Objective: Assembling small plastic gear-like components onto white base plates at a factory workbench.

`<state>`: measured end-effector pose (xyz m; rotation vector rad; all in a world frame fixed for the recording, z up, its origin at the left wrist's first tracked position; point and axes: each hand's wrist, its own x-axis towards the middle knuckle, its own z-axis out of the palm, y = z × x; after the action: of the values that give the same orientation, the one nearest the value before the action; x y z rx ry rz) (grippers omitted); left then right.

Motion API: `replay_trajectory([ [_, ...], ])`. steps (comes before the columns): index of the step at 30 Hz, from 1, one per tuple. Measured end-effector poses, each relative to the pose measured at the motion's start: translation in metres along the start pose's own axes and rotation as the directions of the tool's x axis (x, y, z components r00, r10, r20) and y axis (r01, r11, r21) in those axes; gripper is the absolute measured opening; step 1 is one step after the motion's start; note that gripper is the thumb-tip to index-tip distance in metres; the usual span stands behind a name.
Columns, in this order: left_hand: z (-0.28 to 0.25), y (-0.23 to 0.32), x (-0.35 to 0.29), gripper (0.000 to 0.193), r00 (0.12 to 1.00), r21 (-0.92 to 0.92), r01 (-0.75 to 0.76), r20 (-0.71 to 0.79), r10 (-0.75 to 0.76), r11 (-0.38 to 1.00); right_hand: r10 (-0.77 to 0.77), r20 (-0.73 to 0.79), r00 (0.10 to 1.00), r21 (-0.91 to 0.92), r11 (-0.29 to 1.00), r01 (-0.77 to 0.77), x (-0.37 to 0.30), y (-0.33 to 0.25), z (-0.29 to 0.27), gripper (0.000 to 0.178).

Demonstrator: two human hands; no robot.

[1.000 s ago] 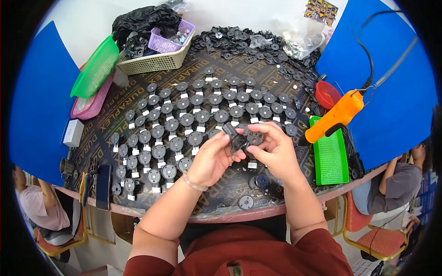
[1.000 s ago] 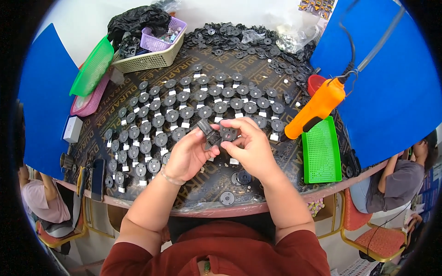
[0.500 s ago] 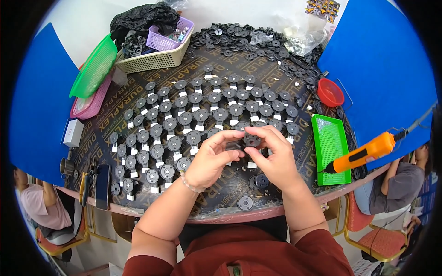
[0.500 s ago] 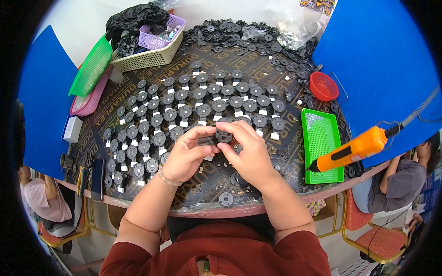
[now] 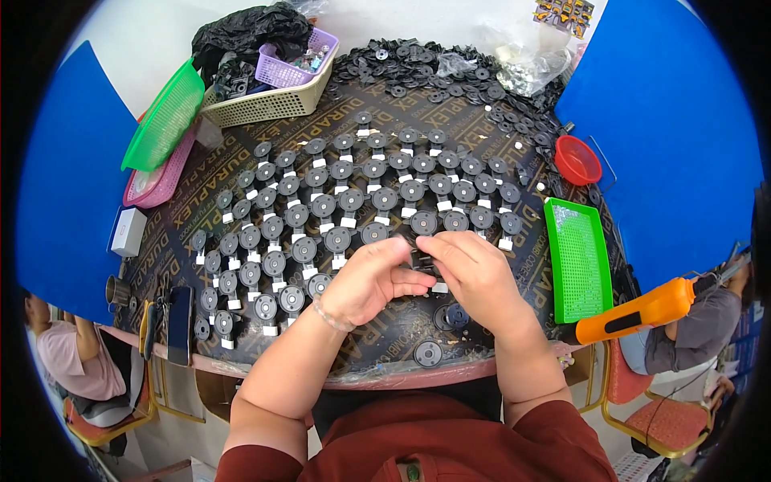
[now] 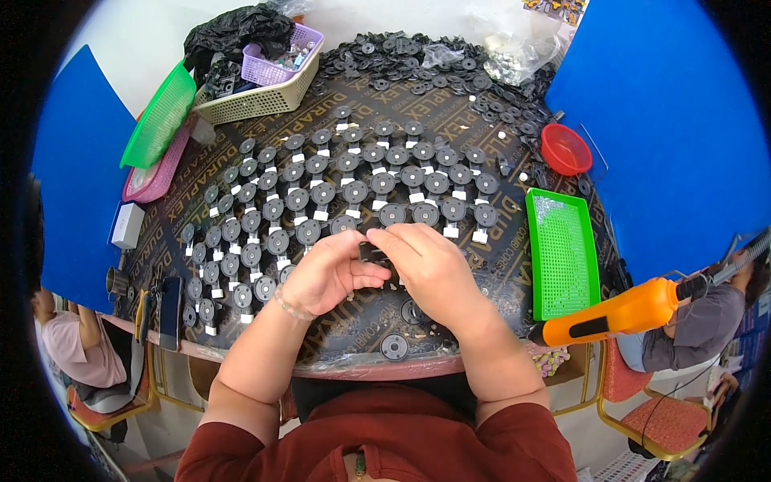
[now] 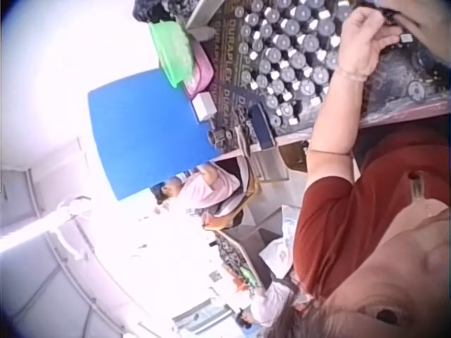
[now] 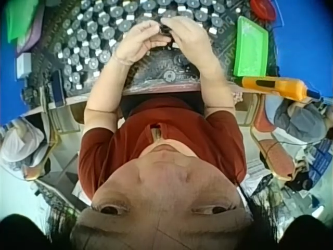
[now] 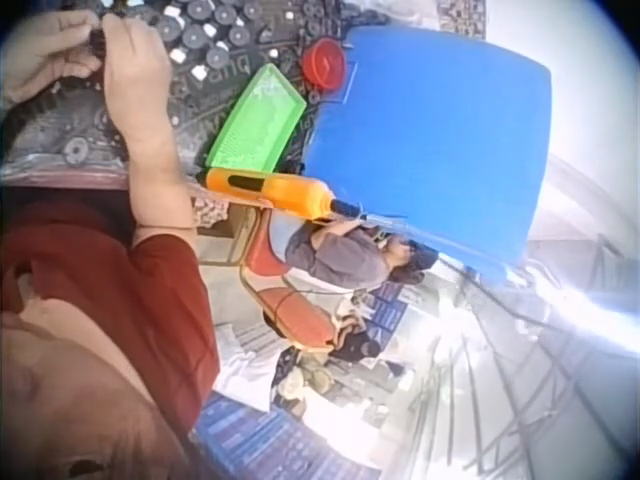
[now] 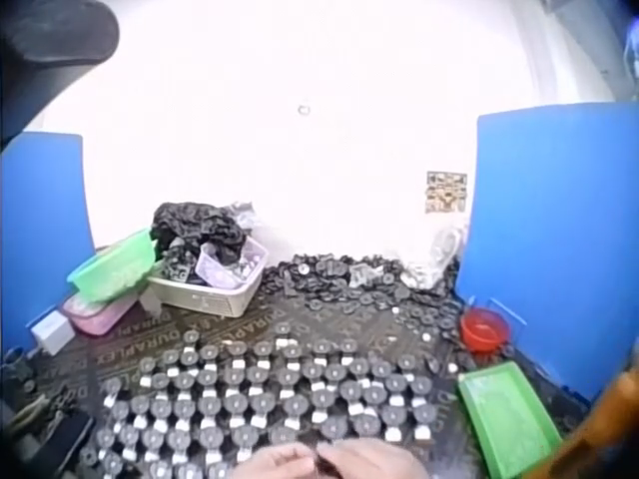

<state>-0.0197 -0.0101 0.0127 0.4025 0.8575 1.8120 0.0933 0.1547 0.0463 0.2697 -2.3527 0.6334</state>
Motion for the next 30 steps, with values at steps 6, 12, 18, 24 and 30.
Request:
replay_trajectory([
  [6, -0.004, 0.001, 0.001, 0.012, 0.999, -0.062, 0.034, 0.019, -0.033, 0.998, -0.032, 0.036, 0.999, -0.013, 0.999, 0.032, 0.001, -0.008, -0.003, 0.039],
  [12, 0.001, -0.001, 0.004, 0.028, 0.992, -0.049, -0.098, -0.078, 0.094, 0.994, 0.312, -0.116, 0.943, 0.326, 0.909, -0.260, -0.003, -0.008, -0.001, 0.038],
  [18, 0.010, 0.001, 0.000, 0.033, 0.992, -0.171, -0.111, 0.037, 0.119, 0.979, 0.293, -0.114, 0.949, 0.404, 0.887, -0.225, -0.003, -0.001, -0.001, 0.043],
  [24, 0.011, -0.007, -0.001, 0.031, 0.992, -0.175, -0.080, 0.082, 0.096, 0.981, 0.296, -0.074, 0.952, 0.435, 0.869, -0.236, -0.002, -0.001, 0.002, 0.042],
  [30, -0.004, -0.016, -0.002, 0.036, 0.989, -0.246, -0.058, 0.117, 0.089, 0.968, 0.287, -0.065, 0.956, 0.409, 0.881, -0.237, 0.000, -0.005, 0.002, 0.042],
])
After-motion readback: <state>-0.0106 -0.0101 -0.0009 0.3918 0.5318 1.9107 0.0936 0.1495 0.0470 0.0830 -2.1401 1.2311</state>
